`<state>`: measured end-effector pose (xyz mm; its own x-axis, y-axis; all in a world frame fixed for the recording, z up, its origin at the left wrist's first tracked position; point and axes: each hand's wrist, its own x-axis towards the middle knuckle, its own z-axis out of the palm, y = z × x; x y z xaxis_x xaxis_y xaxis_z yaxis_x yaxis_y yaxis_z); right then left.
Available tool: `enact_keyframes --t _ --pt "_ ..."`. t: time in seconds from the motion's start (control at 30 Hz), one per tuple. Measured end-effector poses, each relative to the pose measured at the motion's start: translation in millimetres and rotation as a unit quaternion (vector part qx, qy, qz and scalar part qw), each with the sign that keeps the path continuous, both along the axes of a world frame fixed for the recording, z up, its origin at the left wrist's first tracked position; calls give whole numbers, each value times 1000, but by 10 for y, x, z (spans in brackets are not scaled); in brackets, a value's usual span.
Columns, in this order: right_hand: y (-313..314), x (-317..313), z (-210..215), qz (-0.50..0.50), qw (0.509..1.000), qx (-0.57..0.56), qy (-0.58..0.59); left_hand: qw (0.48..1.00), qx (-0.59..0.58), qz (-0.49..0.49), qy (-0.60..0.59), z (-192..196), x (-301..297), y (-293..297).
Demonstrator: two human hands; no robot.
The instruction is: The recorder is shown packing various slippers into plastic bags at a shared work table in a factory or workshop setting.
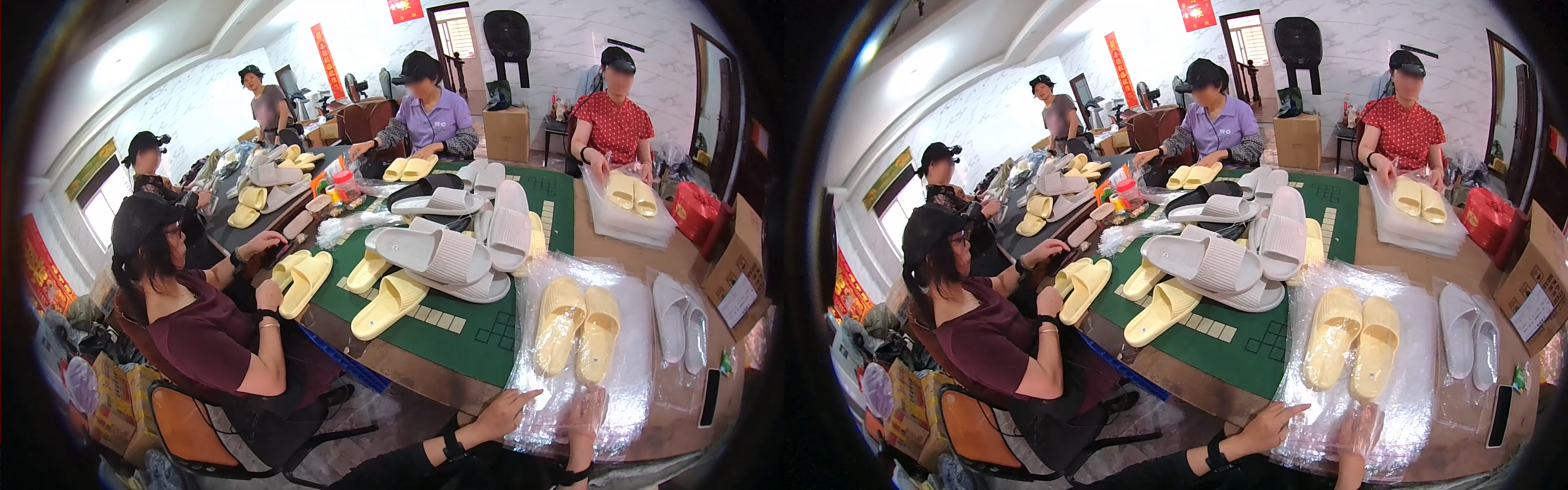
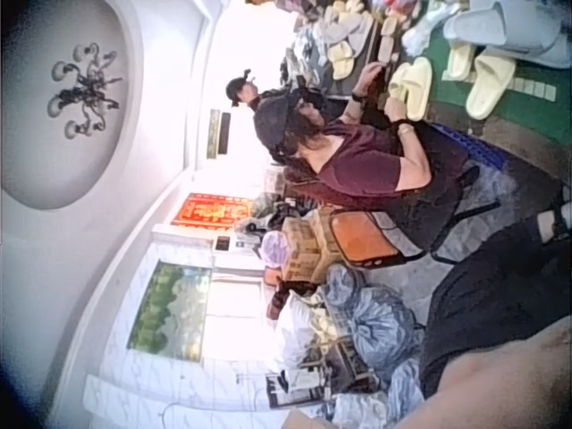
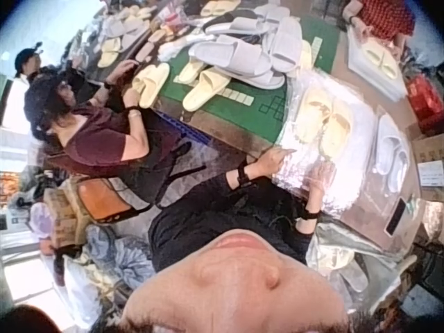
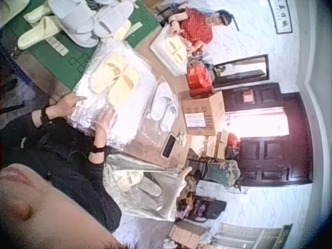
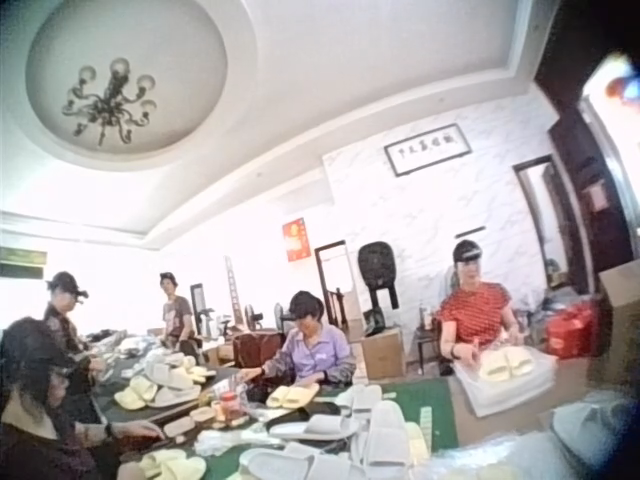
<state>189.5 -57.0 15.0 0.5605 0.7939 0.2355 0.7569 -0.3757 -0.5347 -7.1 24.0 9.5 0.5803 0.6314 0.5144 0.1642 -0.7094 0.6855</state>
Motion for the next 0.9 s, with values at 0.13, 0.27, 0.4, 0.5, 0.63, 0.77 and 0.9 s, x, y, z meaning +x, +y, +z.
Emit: enact_keyframes --t 0.13,0.27,0.4,0.5,0.63,0.77,0.9 --pt "45 -87 214 4 999 -32 37 1000 -5 1 0 -17 -12 1" --pt "21 -44 35 4 998 -47 50 1000 -7 -1 7 -18 -8 1" --pt "32 2 -157 8 1000 -27 12 1000 -3 -1 1 -36 -8 9" --pt "55 54 -301 4 999 3 -42 1000 -3 -2 5 -23 -4 7" --pt "60 42 -286 12 999 1 -36 1000 -5 -2 8 9 -10 3" --pt "63 -5 -217 24 999 22 -17 1000 -9 -3 3 -18 -12 2" --pt "53 39 -339 28 998 37 -35 1000 -6 -3 9 -23 -11 1"
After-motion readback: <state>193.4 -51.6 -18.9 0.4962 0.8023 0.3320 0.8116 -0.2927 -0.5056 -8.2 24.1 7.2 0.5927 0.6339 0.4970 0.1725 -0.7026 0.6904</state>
